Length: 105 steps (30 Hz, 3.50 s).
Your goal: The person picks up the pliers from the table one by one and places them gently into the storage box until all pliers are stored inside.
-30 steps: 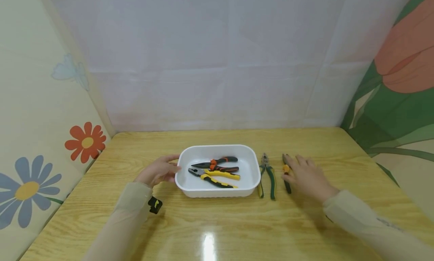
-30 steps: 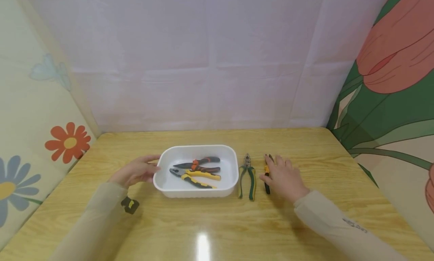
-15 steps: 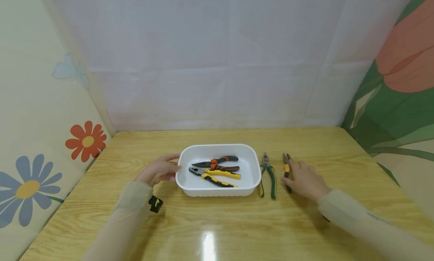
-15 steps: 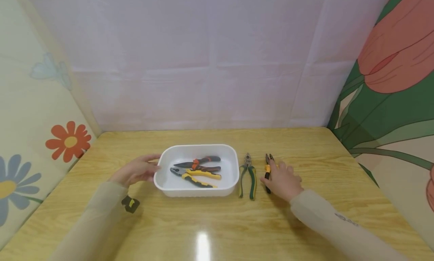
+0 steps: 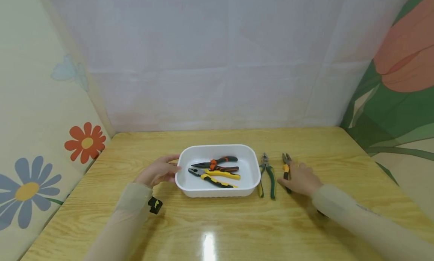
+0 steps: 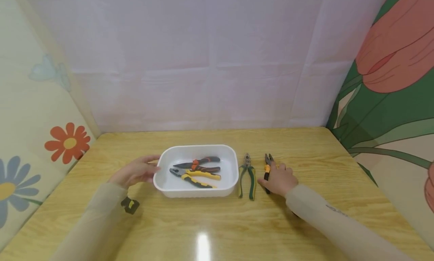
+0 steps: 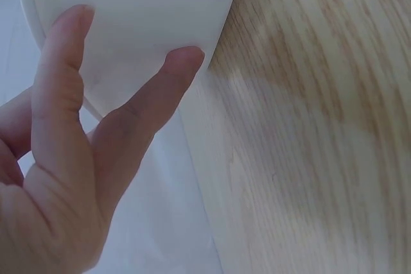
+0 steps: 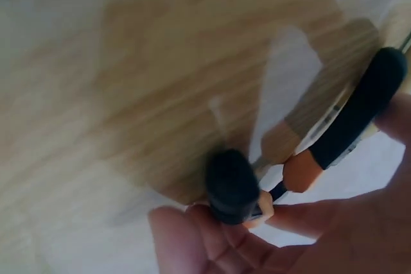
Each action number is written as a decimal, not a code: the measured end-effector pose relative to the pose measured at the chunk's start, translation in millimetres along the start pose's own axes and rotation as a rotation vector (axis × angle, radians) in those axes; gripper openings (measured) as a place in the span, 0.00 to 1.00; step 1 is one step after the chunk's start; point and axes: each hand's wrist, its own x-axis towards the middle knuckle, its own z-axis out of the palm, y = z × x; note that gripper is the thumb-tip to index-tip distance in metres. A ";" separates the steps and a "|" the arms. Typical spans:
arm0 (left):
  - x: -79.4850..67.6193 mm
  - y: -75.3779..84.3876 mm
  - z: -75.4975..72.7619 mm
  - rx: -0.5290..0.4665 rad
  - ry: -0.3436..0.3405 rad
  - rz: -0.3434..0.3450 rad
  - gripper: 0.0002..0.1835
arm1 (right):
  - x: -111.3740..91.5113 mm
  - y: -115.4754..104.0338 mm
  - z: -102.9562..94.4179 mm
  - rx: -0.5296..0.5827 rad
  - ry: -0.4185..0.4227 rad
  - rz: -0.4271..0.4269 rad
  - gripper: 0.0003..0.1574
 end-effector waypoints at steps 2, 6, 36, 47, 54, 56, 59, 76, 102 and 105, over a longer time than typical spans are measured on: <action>0.2 -0.2 -0.2 0.002 -0.005 0.001 0.32 | 1.0 0.9 0.8 0.001 -0.013 0.003 0.57; 0.5 -0.6 -0.8 0.000 -0.004 0.002 0.32 | 4.1 1.8 1.1 -0.022 -0.039 -0.004 0.56; -0.3 -3.5 -0.9 -0.019 -0.022 0.013 0.33 | 4.4 8.3 -3.0 -0.015 -0.027 -0.076 0.41; -2.0 -2.3 -1.8 -0.024 -0.018 0.003 0.33 | -8.2 8.1 -6.4 -0.043 0.165 -0.199 0.39; -4.4 0.2 -1.6 -0.029 -0.032 0.007 0.34 | -11.9 2.8 -14.2 -0.077 0.204 -0.229 0.35; -4.2 0.6 -1.8 -0.027 -0.035 0.009 0.34 | -13.5 0.8 -16.4 -0.090 0.224 -0.242 0.34; -3.3 0.9 -2.2 -0.025 -0.041 0.013 0.34 | -16.0 -1.5 -18.3 -0.124 0.267 -0.271 0.32; -2.4 -0.4 -2.2 -0.026 -0.037 0.015 0.33 | -23.8 -14.6 -26.2 -0.086 0.283 -0.213 0.30; -1.4 -0.4 -2.7 -0.016 -0.025 -0.004 0.33 | -26.7 -25.5 -36.3 -0.082 0.343 -0.260 0.30; -1.9 -0.6 -3.3 -0.021 -0.030 0.000 0.33 | -25.3 -28.4 -36.9 -0.085 0.351 -0.268 0.31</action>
